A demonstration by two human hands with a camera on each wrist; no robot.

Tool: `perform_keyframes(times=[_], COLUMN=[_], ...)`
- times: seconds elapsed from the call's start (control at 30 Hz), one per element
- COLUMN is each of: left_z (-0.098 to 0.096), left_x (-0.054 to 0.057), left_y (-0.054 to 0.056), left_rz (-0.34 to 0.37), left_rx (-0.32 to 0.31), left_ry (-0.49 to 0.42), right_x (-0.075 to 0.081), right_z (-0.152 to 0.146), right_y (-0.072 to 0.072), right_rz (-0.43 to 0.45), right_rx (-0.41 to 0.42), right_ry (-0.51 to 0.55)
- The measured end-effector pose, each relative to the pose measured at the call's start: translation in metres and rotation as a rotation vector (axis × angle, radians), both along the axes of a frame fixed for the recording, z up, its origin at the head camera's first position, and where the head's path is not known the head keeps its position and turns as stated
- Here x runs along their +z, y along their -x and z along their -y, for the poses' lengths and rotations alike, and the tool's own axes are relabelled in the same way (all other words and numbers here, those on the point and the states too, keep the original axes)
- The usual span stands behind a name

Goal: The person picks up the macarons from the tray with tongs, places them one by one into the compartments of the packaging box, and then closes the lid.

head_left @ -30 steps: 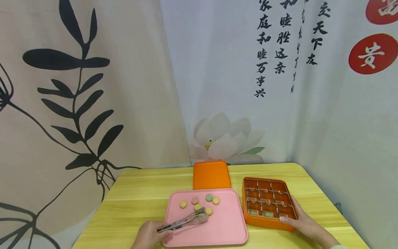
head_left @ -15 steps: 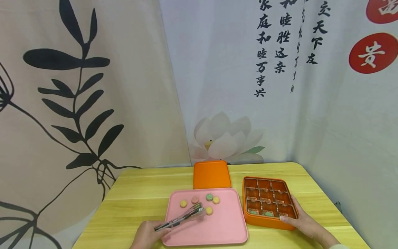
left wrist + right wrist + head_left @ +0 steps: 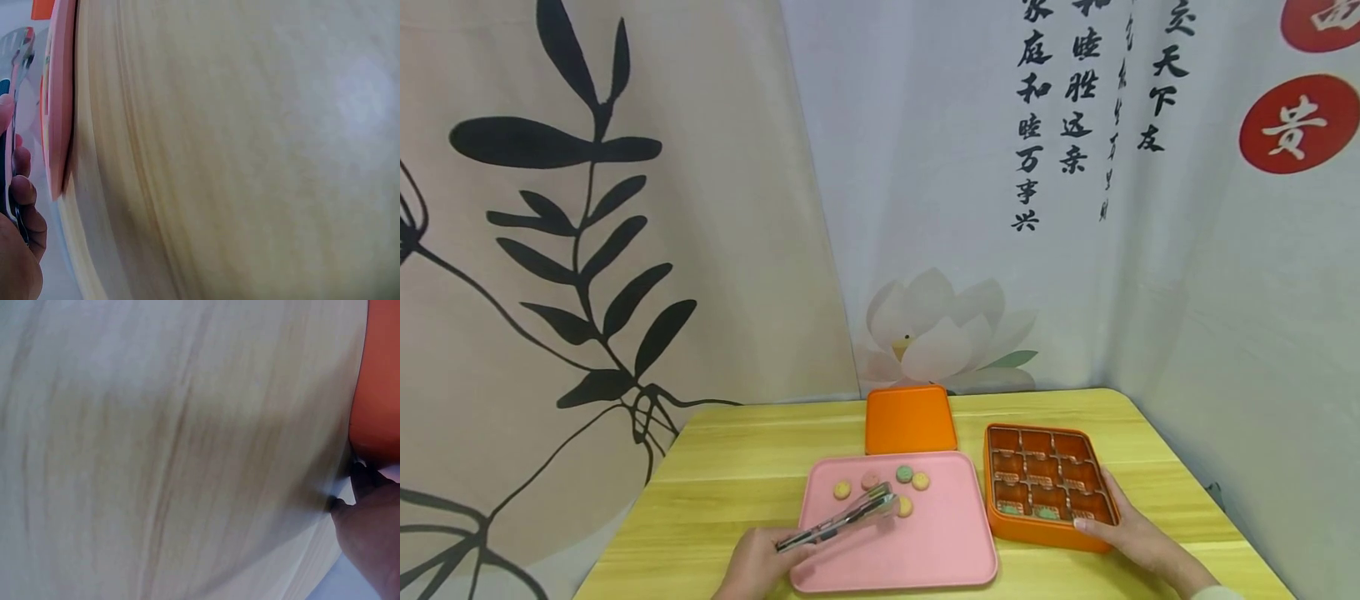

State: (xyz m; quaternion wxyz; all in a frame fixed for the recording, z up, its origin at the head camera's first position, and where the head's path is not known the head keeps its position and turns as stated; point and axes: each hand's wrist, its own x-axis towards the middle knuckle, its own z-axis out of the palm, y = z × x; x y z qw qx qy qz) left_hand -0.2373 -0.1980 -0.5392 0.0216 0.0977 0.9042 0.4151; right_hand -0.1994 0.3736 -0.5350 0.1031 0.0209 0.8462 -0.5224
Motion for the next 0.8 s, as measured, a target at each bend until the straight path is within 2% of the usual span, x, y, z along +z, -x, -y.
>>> perform_keyframes(times=[0.33,0.47,0.67,0.8], left_z=[-0.001,-0.002,-0.009,-0.017], left_x=[0.003,0.005,0.013,0.018], left_y=[0.002,0.004,0.007,0.011], left_rz=[-0.053,-0.043,-0.048,-0.086], left_rx=[-0.023,-0.020,-0.031,-0.048], left_ry=[-0.006,-0.021,-0.018,-0.006], right_x=[0.001,0.000,0.000,0.000], right_z=[-0.001,-0.001,0.001,0.002], right_y=[0.001,0.001,-0.001,-0.001], right_rz=[-0.002,-0.006,-0.010,-0.022], right_rx=[0.008,0.011,0.016,0.016], right_ry=[0.002,-0.001,0.022,0.039])
